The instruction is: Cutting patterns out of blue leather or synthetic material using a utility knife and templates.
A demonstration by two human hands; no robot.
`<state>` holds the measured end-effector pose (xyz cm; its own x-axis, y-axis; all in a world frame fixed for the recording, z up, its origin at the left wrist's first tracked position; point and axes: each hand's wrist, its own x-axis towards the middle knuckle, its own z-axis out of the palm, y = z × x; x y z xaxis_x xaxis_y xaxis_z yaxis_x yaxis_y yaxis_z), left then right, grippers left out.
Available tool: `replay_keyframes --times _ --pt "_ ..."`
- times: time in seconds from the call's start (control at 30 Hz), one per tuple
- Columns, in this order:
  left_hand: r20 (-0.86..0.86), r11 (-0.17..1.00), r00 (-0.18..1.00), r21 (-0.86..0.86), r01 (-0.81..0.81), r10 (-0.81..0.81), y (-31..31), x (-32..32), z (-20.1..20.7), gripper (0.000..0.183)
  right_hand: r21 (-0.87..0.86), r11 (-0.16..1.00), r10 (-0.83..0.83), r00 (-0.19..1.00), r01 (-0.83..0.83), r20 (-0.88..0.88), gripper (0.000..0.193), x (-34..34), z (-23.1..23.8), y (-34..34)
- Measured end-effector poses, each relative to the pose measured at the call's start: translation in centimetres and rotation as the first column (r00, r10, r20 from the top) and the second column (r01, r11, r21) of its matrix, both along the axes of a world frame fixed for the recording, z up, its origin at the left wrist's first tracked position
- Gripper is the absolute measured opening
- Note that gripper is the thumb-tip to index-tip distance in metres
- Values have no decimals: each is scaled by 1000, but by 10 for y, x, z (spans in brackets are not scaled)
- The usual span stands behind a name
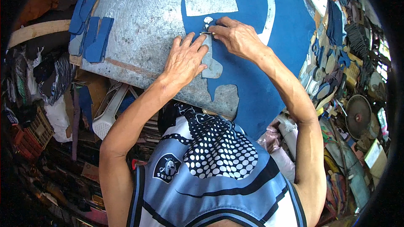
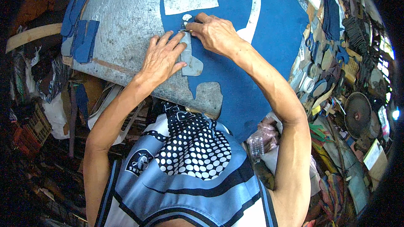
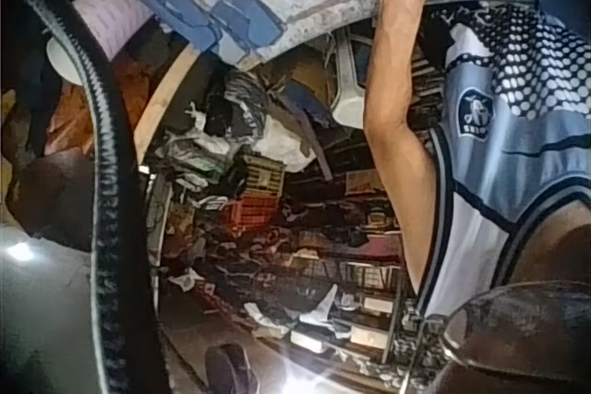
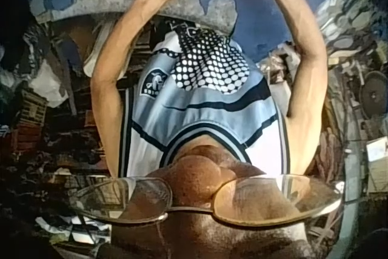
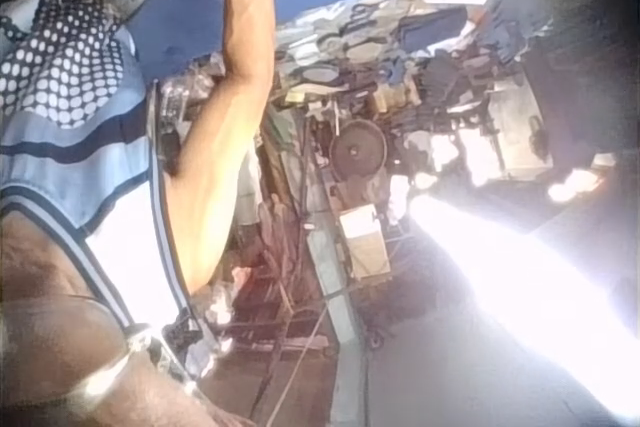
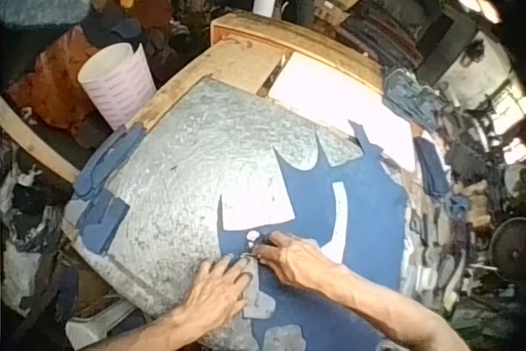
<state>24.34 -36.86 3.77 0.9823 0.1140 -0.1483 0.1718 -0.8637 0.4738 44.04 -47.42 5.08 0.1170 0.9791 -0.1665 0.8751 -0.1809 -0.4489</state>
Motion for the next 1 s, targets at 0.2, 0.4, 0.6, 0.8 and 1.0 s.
replay_keyframes --times 0.2,0.4,0.6,0.8,1.0 --pt "-8 1000 1000 0 -2 2 0 1 0 49 -1 1000 24 999 -24 33 25 8 2 -7" --pt "-29 1000 1000 -8 0 0 0 1 0 49 -58 998 -17 1000 18 12 23 13 3 -13" --pt "-12 1000 1000 0 -6 6 0 -2 -3 50 -54 999 -5 1000 4 -21 25 21 -5 -16" --pt "-9 1000 1000 -13 8 -8 1 -1 0 50 -75 997 -15 999 13 -28 27 23 -2 -15" --pt "15 999 999 18 42 -43 -1 -2 -3 58 33 997 -64 997 65 -33 31 7 3 -27"
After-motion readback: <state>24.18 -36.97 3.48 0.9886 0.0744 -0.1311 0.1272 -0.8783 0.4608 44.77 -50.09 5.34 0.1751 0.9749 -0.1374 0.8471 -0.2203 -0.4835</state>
